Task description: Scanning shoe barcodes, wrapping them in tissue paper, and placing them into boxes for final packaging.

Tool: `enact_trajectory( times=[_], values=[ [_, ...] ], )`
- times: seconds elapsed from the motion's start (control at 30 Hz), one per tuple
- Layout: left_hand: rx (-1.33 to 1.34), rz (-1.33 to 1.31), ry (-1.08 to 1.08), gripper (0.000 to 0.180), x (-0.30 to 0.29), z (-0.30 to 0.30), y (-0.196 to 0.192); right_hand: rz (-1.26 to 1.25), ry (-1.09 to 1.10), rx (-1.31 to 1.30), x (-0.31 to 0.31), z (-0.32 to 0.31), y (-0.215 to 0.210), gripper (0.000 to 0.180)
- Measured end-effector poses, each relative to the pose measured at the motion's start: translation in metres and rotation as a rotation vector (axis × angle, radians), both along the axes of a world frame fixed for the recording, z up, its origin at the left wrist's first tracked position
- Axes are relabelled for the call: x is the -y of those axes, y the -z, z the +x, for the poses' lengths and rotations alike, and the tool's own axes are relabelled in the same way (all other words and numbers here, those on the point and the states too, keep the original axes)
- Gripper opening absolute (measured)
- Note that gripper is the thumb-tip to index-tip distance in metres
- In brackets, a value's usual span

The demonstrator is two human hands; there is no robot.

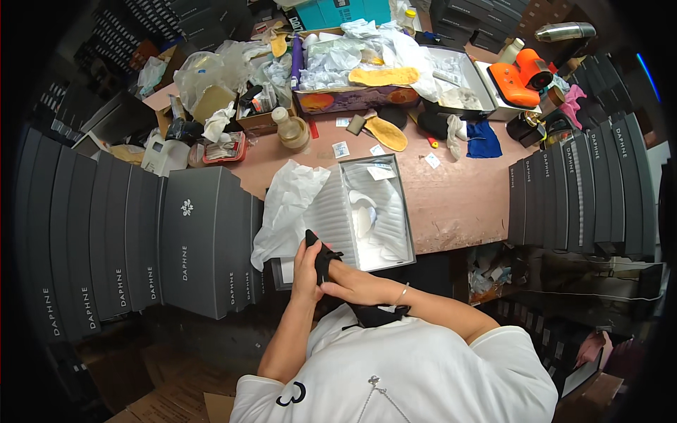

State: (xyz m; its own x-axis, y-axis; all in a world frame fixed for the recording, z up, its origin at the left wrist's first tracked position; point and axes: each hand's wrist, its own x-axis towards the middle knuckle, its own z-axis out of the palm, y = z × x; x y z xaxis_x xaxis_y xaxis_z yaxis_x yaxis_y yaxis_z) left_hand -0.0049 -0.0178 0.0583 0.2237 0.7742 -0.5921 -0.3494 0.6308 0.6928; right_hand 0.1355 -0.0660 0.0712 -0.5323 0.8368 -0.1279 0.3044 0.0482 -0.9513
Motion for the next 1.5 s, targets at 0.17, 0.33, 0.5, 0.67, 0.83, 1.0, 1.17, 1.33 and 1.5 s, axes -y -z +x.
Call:
enact_trajectory(
  times=[0.17,0.33,0.5,0.67,0.83,1.0,1.17,1.33,1.5],
  values=[
    [0.114,-0.01,0.053,0.045,-0.003,0.001,-0.006,-0.174,-0.114,-0.175,0.024,0.028,-0.024,0.059],
    [0.149,-0.001,0.06,0.045,-0.004,0.017,0.0,0.227,0.132,0.083,0.014,0.012,-0.011,0.06],
    [0.174,-0.06,0.086,0.039,-0.006,0.01,-0.001,0.138,0.168,0.154,-0.006,-0.014,0.012,0.06],
    [0.135,-0.045,0.073,0.05,0.002,-0.002,0.017,-0.196,0.088,0.027,0.008,0.029,-0.003,0.05],
    [0.316,-0.179,-0.126,0.052,0.012,0.006,0.018,-0.014,0.594,0.279,-0.003,0.074,0.031,0.034],
    [0.413,-0.446,-0.101,0.049,0.049,0.029,0.008,0.193,0.484,0.537,-0.034,0.082,0.138,0.021],
    [0.439,-0.335,-0.226,0.056,0.008,0.014,0.023,0.211,0.711,0.418,-0.018,0.09,0.086,0.02],
    [0.395,-0.389,-0.207,0.065,-0.012,0.012,0.021,0.062,0.679,0.362,-0.013,0.104,0.039,0.02],
    [0.335,-0.436,-0.214,0.066,-0.019,0.022,-0.002,0.264,0.642,0.267,-0.027,0.089,0.014,0.014]
  ],
)
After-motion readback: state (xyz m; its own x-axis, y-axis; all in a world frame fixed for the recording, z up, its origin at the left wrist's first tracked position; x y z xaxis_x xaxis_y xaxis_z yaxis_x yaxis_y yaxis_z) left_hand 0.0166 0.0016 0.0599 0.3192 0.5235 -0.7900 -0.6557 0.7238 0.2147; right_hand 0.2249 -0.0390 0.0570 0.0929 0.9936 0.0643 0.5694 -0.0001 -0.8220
